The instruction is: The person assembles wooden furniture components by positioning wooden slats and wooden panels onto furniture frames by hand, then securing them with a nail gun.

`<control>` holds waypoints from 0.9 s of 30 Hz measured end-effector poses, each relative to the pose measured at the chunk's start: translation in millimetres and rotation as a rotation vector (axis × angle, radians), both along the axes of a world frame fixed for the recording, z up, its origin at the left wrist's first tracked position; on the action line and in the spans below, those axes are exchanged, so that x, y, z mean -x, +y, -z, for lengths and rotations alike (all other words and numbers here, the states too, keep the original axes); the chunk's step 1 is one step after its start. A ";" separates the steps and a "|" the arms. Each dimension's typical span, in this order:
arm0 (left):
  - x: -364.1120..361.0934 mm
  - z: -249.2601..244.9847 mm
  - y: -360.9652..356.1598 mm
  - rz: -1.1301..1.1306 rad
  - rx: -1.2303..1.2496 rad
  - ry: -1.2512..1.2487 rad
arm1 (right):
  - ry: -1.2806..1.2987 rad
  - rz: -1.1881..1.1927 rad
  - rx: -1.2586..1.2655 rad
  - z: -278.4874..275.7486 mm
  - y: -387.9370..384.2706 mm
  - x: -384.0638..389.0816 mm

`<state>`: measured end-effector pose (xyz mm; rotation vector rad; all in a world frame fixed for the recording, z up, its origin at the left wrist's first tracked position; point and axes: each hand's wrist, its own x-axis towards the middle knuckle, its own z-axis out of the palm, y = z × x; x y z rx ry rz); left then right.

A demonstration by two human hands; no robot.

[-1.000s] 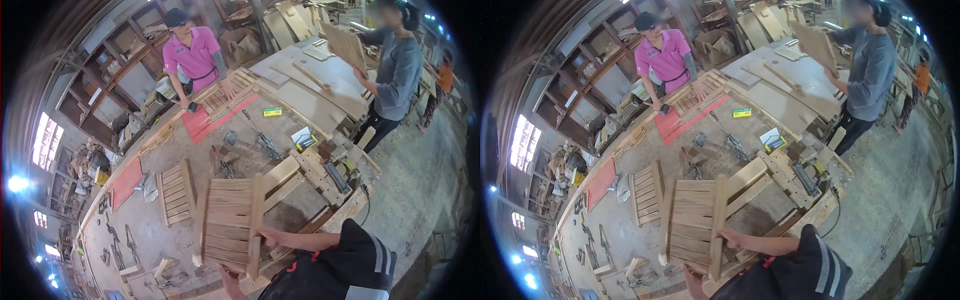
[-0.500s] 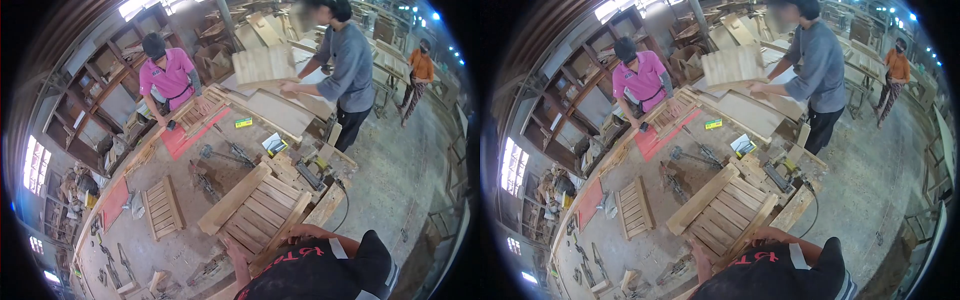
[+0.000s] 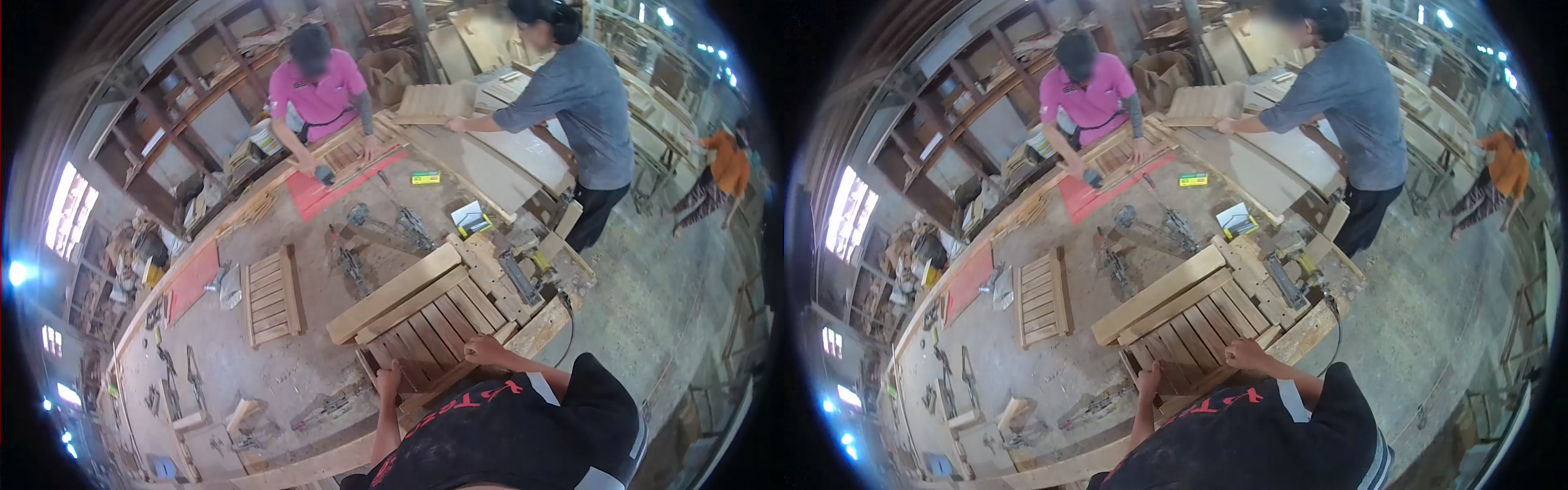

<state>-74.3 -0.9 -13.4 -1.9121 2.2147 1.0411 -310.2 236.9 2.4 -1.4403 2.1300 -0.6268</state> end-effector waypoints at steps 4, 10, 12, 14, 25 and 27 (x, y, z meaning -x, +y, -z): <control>3.5 55.9 -0.1 0.045 0.091 -0.048 | 0.013 0.034 -0.008 3.9 5.8 -4.1; -1.8 -10.3 -16.5 0.289 -0.402 -0.188 | 0.081 0.120 0.126 1.7 23.4 -19.9; -12.5 -45.9 -17.6 0.127 -0.305 -0.082 | 0.084 0.142 0.184 2.1 22.3 -18.4; -34.3 -49.1 -2.4 0.000 0.137 -0.153 | 0.070 0.152 0.206 9.6 25.7 -22.7; -70.1 1.9 30.1 0.043 0.098 0.105 | 0.318 0.245 0.153 17.7 4.1 -35.1; -70.0 12.6 30.5 0.069 0.045 0.220 | 0.342 0.253 0.161 13.9 3.3 -36.5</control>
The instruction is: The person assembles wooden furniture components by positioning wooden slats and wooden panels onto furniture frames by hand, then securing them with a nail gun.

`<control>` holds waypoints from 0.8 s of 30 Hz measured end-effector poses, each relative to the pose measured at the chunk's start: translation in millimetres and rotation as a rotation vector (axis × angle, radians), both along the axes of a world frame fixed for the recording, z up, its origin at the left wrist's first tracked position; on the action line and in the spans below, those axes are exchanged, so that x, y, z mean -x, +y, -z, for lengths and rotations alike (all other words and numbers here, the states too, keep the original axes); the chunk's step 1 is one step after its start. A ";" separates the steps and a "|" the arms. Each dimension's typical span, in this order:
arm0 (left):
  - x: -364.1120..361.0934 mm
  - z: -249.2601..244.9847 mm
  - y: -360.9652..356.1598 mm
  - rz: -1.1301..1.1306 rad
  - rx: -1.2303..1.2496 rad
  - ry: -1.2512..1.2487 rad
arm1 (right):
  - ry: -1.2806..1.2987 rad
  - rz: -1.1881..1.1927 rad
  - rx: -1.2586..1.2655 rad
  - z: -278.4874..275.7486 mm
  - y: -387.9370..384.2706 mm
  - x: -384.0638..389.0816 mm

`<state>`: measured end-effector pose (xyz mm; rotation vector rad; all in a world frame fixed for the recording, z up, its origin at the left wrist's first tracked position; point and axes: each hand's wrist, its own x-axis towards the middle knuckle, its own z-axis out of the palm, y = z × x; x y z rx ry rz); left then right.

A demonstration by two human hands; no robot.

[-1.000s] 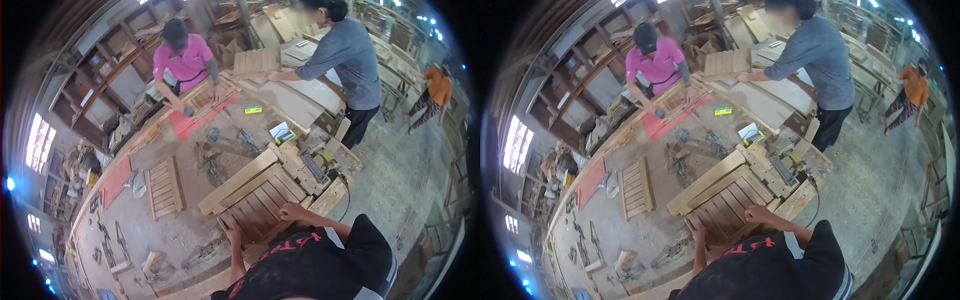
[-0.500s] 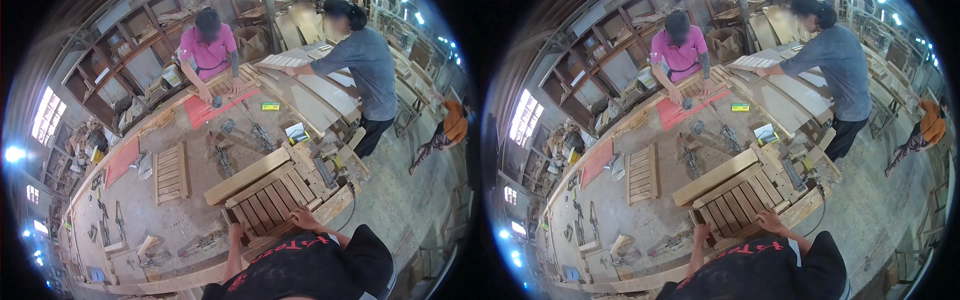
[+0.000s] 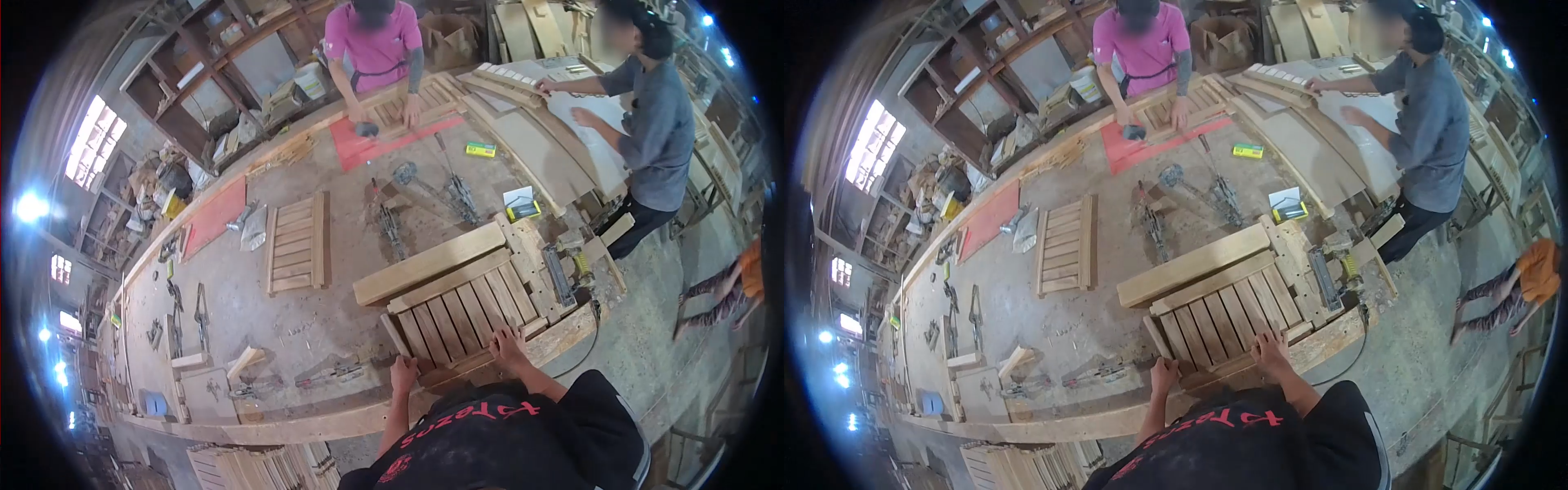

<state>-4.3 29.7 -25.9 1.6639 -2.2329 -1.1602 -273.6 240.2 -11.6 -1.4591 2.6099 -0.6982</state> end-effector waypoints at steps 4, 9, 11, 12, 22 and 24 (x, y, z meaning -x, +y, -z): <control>10.4 -9.4 -0.1 0.055 0.032 -0.011 | 0.108 0.031 -0.029 23.4 -0.8 -0.6; 11.0 -2.9 2.8 0.062 0.054 -0.178 | 0.005 0.042 -0.158 10.9 -7.9 -1.2; 15.5 -7.0 -0.9 0.075 0.064 -0.265 | 0.023 0.027 -0.158 4.7 -11.3 -2.6; 18.2 -11.7 -0.7 0.078 0.021 -0.303 | 0.037 0.022 -0.161 2.8 -10.2 -1.4; 11.7 -18.7 5.1 0.081 0.009 -0.251 | 0.001 0.010 -0.180 -1.3 -12.6 -2.3; 6.9 -20.6 -1.8 0.103 -0.097 -0.207 | -0.013 0.005 -0.194 -4.4 -12.4 -1.4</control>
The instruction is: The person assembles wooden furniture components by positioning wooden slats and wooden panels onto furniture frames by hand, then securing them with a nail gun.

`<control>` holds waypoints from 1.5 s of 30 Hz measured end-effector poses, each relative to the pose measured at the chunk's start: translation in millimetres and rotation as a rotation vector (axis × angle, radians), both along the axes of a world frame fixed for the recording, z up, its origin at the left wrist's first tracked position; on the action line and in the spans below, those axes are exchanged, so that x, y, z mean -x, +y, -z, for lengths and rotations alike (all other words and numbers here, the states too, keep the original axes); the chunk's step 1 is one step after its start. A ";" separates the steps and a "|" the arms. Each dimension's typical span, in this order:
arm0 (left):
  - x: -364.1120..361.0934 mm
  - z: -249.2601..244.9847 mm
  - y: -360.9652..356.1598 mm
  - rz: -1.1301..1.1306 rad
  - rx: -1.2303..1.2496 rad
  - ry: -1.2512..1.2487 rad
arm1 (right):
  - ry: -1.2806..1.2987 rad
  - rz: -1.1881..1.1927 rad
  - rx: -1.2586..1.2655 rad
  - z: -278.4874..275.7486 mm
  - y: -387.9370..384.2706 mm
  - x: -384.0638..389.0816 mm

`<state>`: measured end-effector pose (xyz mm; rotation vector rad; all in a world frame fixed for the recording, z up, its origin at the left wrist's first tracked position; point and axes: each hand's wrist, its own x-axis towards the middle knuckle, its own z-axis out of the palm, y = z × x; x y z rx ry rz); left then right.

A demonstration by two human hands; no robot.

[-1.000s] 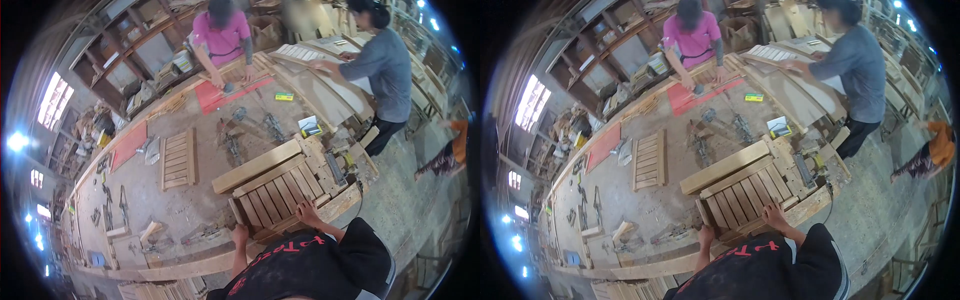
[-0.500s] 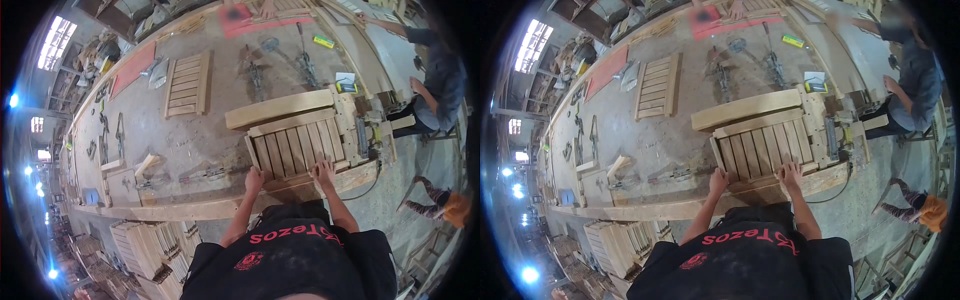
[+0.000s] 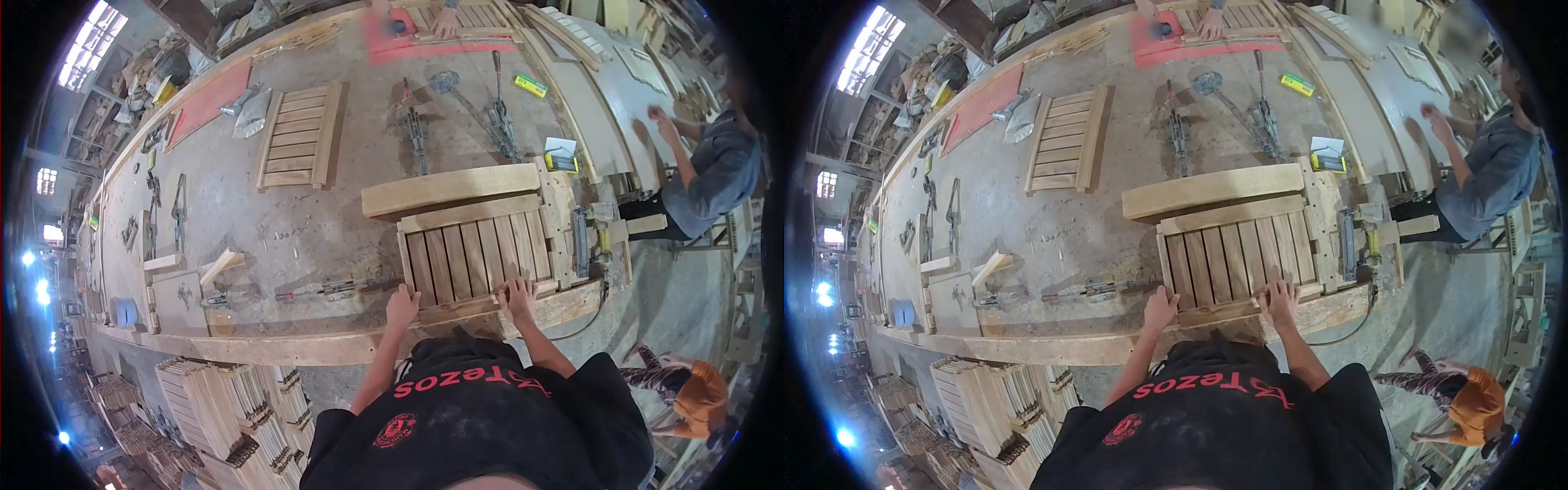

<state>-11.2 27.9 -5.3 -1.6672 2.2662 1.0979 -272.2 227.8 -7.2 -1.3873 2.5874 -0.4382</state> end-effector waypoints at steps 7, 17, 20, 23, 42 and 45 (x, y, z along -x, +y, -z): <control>-110.8 -6.7 -90.2 -0.758 0.693 0.028 | 0.056 0.023 -0.002 6.5 3.6 -1.0; -244.4 -20.4 -185.4 -1.992 -0.244 1.098 | 0.188 -0.050 0.144 -3.5 2.5 0.1; -253.2 -13.9 -173.3 -1.552 -0.039 1.574 | 0.122 -0.034 0.062 6.5 11.0 0.8; -201.7 -59.4 -154.5 -0.906 -0.093 1.402 | 0.072 -0.038 0.061 8.5 10.2 -0.2; -57.8 -24.6 -79.6 -0.124 0.516 0.096 | -0.057 0.023 0.013 -23.4 -16.1 3.8; -29.6 -49.5 -101.0 -0.186 0.305 0.147 | -0.070 0.044 -0.045 5.3 -13.7 13.3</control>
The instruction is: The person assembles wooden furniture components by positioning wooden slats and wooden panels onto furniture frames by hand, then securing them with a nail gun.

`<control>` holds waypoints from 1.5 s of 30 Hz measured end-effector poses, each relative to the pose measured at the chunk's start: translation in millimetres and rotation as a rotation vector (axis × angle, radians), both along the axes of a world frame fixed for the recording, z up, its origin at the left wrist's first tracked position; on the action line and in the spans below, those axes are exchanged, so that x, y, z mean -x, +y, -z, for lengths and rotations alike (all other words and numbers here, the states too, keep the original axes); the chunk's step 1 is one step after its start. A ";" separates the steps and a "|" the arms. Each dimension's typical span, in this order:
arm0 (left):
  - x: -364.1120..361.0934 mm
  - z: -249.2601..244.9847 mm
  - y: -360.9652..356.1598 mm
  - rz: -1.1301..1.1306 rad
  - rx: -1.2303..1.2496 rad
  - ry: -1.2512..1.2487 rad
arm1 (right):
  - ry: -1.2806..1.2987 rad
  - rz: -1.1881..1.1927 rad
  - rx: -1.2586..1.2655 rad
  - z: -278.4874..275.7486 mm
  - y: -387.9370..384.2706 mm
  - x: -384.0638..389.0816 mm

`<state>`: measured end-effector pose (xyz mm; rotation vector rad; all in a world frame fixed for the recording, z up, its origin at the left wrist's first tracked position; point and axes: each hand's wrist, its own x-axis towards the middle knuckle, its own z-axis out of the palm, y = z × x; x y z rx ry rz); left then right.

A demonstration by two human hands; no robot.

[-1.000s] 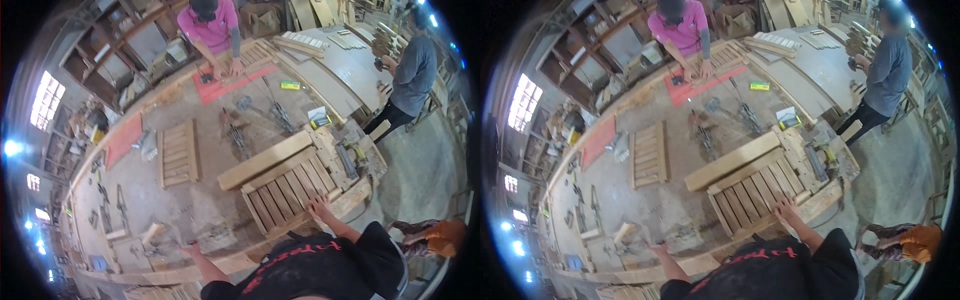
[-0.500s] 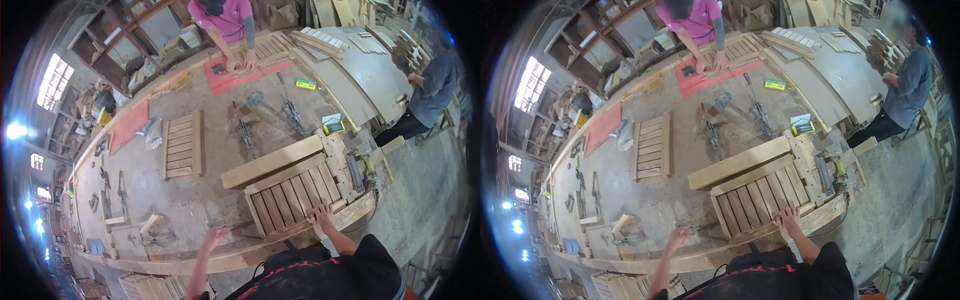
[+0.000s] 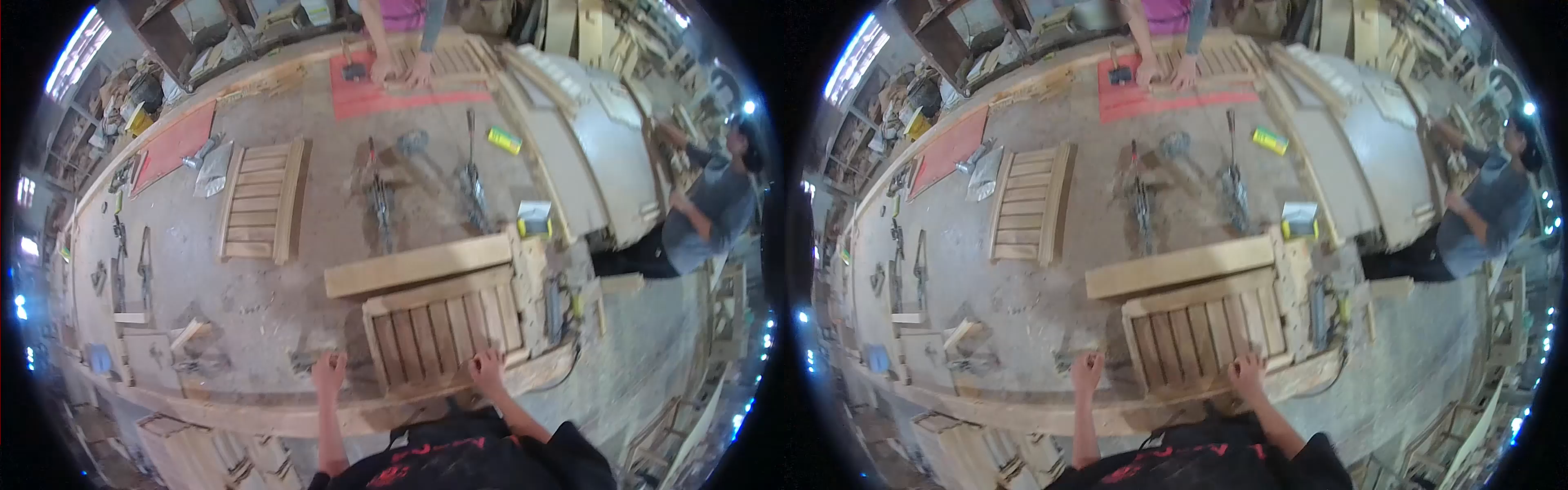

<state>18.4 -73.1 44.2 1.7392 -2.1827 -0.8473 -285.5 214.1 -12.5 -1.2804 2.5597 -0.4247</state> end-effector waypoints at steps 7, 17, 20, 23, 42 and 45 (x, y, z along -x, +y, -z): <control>150.2 -52.2 -115.3 -0.008 -0.170 0.502 | -0.216 0.206 0.656 -94.5 -261.4 207.7; 409.4 69.4 -439.6 0.104 0.220 0.062 | -0.656 0.182 0.562 -89.5 -498.6 383.1; 456.4 155.0 -501.6 0.106 0.137 -0.098 | -0.797 0.141 0.446 -100.0 -404.7 334.2; 435.9 130.7 -477.0 0.182 -0.362 0.526 | -0.742 -0.007 0.167 -86.1 -382.1 337.4; 321.5 89.2 -212.1 0.193 0.082 1.130 | -0.419 -0.290 0.822 30.3 -338.0 306.3; 317.6 57.5 -213.2 0.168 -0.169 0.994 | -0.490 -0.047 0.746 0.4 -309.3 300.5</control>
